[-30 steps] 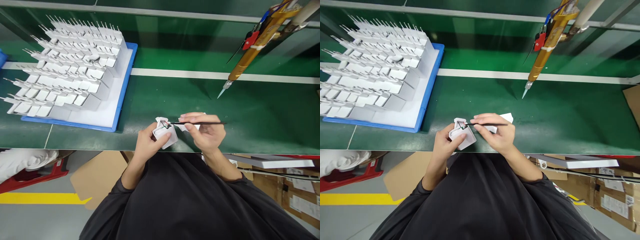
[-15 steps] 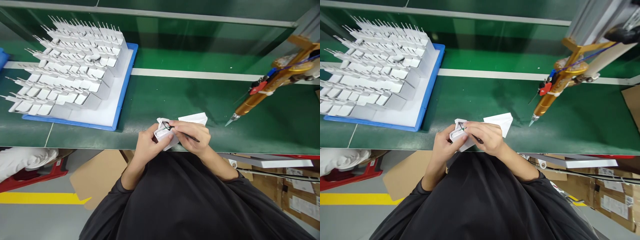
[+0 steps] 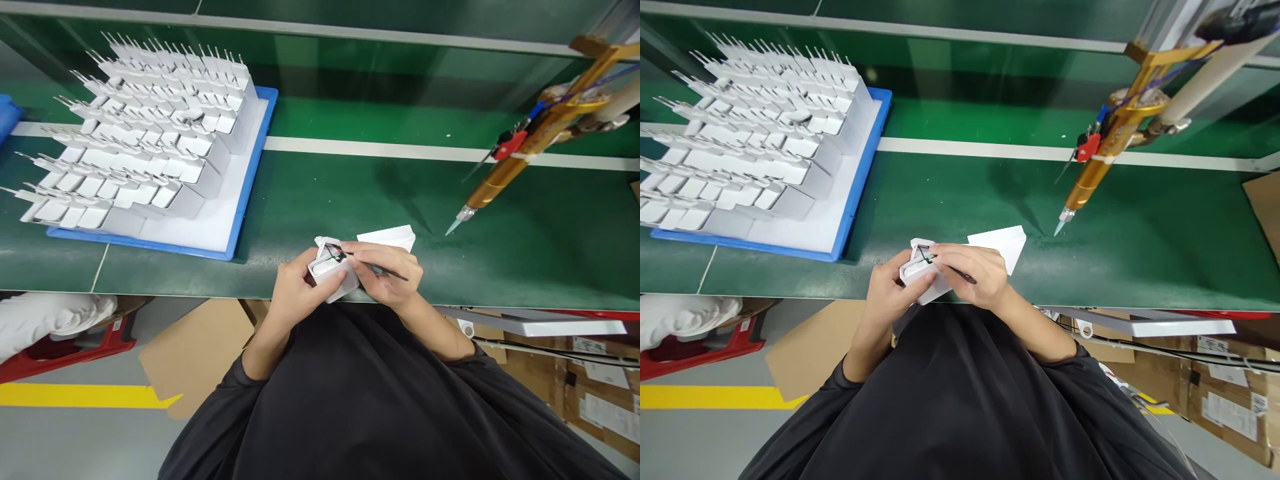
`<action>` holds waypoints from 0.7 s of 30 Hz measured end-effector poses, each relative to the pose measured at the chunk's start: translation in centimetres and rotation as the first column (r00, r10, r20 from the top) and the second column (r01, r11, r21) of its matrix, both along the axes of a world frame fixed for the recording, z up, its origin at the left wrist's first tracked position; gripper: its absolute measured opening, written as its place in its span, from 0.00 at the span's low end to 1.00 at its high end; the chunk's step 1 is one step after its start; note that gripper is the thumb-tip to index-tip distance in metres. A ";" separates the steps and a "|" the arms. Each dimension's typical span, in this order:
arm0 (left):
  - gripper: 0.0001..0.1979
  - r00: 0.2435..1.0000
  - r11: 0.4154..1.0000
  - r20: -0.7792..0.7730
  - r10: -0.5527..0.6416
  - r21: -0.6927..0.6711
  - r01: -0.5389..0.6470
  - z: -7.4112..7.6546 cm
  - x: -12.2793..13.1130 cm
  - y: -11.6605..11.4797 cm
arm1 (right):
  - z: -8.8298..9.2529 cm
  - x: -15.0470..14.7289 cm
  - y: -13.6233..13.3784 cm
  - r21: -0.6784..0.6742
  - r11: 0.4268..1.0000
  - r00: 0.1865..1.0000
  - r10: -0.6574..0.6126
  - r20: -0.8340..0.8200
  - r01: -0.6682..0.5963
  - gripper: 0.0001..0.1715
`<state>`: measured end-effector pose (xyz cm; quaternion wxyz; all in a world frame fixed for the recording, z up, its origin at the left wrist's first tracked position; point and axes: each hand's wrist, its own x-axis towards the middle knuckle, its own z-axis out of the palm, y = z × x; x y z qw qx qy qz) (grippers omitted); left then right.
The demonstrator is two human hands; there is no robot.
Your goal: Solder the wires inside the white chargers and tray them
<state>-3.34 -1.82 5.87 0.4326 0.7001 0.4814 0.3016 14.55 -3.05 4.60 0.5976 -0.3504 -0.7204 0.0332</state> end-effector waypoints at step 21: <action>0.15 0.972 0.886 -0.171 0.159 0.460 -0.063 -0.7 1.0 -0.5 | 0.6 0.0 -0.9 0.151 0.987 0.978 0.016 0.207 -0.048 0.11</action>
